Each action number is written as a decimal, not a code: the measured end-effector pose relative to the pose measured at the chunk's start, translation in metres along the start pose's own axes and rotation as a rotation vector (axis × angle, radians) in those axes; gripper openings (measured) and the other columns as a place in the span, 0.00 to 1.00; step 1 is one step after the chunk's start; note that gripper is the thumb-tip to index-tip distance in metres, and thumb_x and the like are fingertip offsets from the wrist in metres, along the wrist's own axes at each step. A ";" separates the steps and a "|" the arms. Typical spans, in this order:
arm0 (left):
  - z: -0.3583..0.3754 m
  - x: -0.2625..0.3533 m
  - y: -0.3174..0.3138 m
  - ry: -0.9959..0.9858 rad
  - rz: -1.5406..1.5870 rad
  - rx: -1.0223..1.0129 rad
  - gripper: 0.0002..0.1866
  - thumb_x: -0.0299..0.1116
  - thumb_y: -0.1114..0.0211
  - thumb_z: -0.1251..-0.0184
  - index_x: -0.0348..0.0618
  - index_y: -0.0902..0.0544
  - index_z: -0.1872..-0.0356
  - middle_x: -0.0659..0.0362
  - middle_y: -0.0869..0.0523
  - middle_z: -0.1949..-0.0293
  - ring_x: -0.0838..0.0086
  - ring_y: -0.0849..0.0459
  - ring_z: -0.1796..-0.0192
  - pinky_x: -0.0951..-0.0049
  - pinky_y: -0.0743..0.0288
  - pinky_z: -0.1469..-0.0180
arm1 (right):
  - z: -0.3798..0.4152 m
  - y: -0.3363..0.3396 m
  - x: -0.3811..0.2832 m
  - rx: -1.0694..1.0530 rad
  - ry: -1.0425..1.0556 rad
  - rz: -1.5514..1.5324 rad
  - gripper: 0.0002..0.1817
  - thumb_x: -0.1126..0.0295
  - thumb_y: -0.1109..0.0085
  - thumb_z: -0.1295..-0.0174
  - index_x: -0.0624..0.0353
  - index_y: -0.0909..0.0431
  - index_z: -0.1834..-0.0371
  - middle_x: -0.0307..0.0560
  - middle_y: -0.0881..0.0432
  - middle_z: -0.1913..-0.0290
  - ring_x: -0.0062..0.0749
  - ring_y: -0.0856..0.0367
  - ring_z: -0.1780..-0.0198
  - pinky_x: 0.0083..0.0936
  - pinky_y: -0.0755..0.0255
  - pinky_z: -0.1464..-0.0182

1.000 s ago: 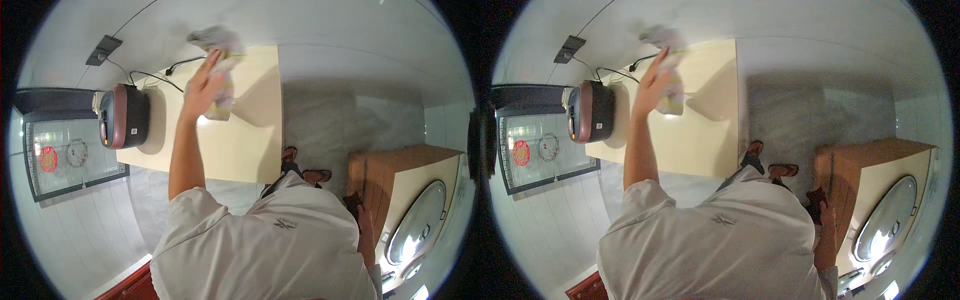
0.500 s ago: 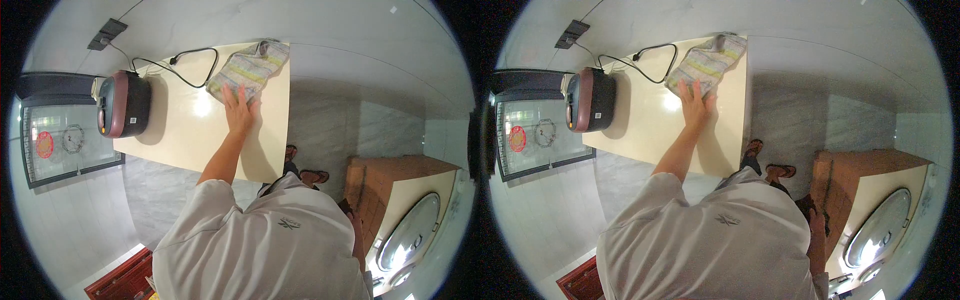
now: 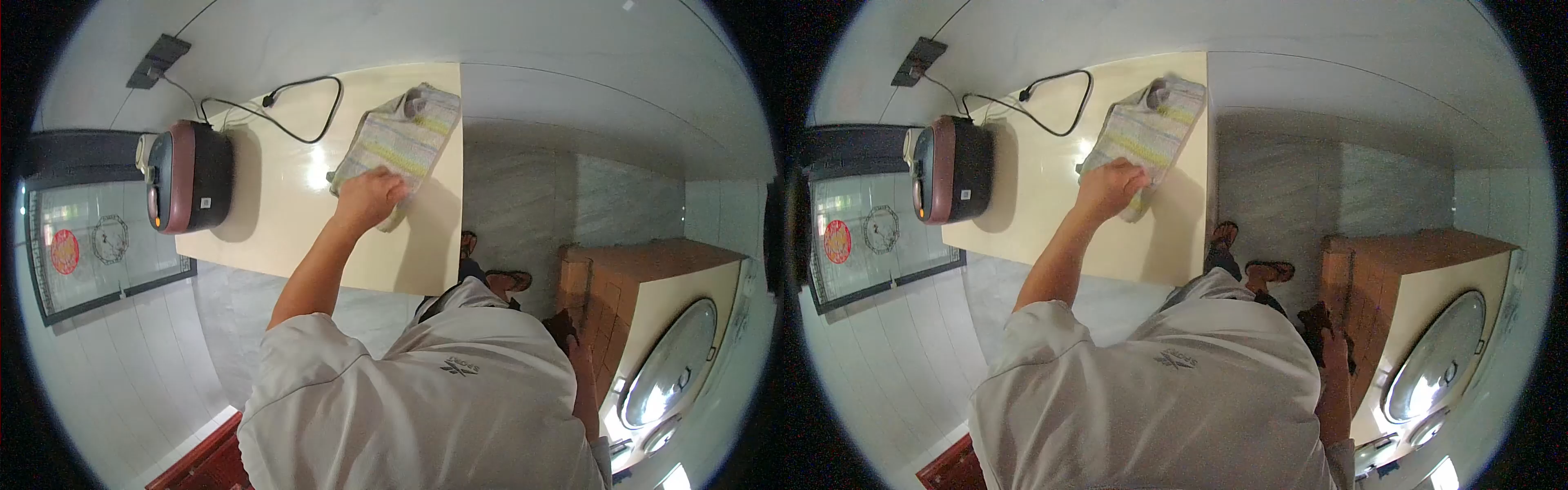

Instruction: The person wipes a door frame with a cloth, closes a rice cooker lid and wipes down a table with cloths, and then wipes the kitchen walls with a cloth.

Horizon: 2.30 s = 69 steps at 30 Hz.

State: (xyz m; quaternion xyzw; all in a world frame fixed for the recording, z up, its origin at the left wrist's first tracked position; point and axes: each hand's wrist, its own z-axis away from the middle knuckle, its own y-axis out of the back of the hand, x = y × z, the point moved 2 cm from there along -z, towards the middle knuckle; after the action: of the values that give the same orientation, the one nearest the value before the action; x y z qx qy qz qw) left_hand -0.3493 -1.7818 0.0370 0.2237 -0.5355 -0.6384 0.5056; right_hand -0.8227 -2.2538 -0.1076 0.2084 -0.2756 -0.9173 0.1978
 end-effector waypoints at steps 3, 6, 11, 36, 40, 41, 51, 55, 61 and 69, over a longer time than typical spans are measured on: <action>-0.044 -0.021 -0.008 -0.378 0.121 0.362 0.17 0.45 0.33 0.27 0.51 0.12 0.43 0.54 0.12 0.42 0.56 0.15 0.39 0.58 0.19 0.39 | 0.016 0.000 -0.019 0.014 -0.056 -0.009 0.28 0.56 0.46 0.25 0.57 0.27 0.26 0.69 0.20 0.34 0.64 0.21 0.33 0.47 0.31 0.30; -0.107 -0.052 -0.012 -0.487 0.053 0.360 0.21 0.46 0.32 0.28 0.50 0.14 0.39 0.52 0.17 0.33 0.55 0.19 0.32 0.56 0.25 0.31 | 0.018 -0.006 -0.020 0.012 -0.077 0.004 0.29 0.55 0.46 0.26 0.60 0.27 0.27 0.69 0.20 0.33 0.63 0.22 0.31 0.48 0.30 0.30; -0.139 -0.113 0.012 0.010 -0.117 0.787 0.28 0.46 0.33 0.28 0.54 0.22 0.28 0.51 0.35 0.19 0.47 0.37 0.20 0.45 0.43 0.21 | 0.044 -0.006 -0.034 0.055 -0.079 -0.005 0.32 0.51 0.46 0.27 0.62 0.28 0.27 0.70 0.20 0.35 0.63 0.23 0.31 0.48 0.31 0.30; -0.132 -0.085 -0.078 -0.332 0.003 0.209 0.43 0.54 0.33 0.28 0.48 0.38 0.17 0.44 0.46 0.16 0.50 0.55 0.13 0.41 0.62 0.16 | 0.156 -0.137 -0.036 0.227 -0.173 -0.643 0.25 0.57 0.44 0.24 0.52 0.23 0.28 0.53 0.13 0.40 0.40 0.16 0.42 0.33 0.25 0.37; -0.180 -0.094 -0.050 -0.215 -0.235 -0.009 0.48 0.63 0.42 0.24 0.42 0.46 0.15 0.46 0.47 0.15 0.49 0.58 0.13 0.48 0.65 0.15 | 0.170 -0.169 -0.044 0.220 -0.151 -0.663 0.27 0.49 0.47 0.27 0.42 0.24 0.28 0.57 0.16 0.37 0.60 0.19 0.37 0.49 0.26 0.35; -0.176 -0.072 -0.033 -0.252 -0.374 -0.027 0.49 0.65 0.42 0.25 0.41 0.44 0.16 0.44 0.37 0.18 0.48 0.45 0.16 0.49 0.56 0.16 | 0.194 -0.165 -0.058 0.193 -0.226 -0.681 0.27 0.48 0.48 0.27 0.43 0.23 0.29 0.60 0.15 0.39 0.61 0.18 0.38 0.50 0.25 0.36; -0.132 0.268 -0.135 -1.022 0.166 -0.359 0.31 0.46 0.41 0.19 0.34 0.28 0.25 0.44 0.22 0.28 0.54 0.20 0.31 0.58 0.27 0.30 | 0.353 -0.399 -0.049 0.670 -0.513 -1.003 0.26 0.51 0.46 0.29 0.53 0.20 0.34 0.59 0.13 0.43 0.62 0.17 0.41 0.52 0.25 0.38; 0.166 0.351 -0.203 -1.310 -0.035 -0.731 0.27 0.40 0.40 0.20 0.34 0.24 0.28 0.52 0.13 0.42 0.65 0.14 0.45 0.67 0.22 0.41 | 0.432 -0.533 -0.057 1.048 -0.654 -1.320 0.28 0.46 0.46 0.27 0.59 0.17 0.40 0.59 0.13 0.45 0.57 0.15 0.43 0.47 0.25 0.38; 0.496 0.247 -0.312 -1.890 -0.527 -1.149 0.24 0.41 0.32 0.26 0.44 0.19 0.32 0.48 0.11 0.46 0.61 0.12 0.46 0.65 0.20 0.42 | 0.605 -0.661 -0.168 1.477 -0.767 -2.190 0.27 0.45 0.46 0.23 0.60 0.14 0.44 0.49 0.12 0.44 0.38 0.13 0.43 0.39 0.23 0.39; 0.691 0.199 -0.389 -2.463 -1.303 -1.255 0.32 0.62 0.40 0.25 0.55 0.22 0.28 0.41 0.12 0.45 0.45 0.12 0.44 0.48 0.19 0.43 | 0.670 -0.756 -0.228 2.473 -0.062 -2.441 0.36 0.70 0.36 0.31 0.58 0.37 0.19 0.47 0.24 0.28 0.36 0.24 0.30 0.38 0.34 0.23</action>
State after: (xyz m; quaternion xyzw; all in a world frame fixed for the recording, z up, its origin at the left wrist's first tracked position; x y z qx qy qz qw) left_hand -1.1561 -1.6749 -0.0406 -0.4838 -0.0728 -0.6425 -0.5897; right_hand -1.1491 -1.2797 0.0197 -0.2789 0.4569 -0.2054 0.8193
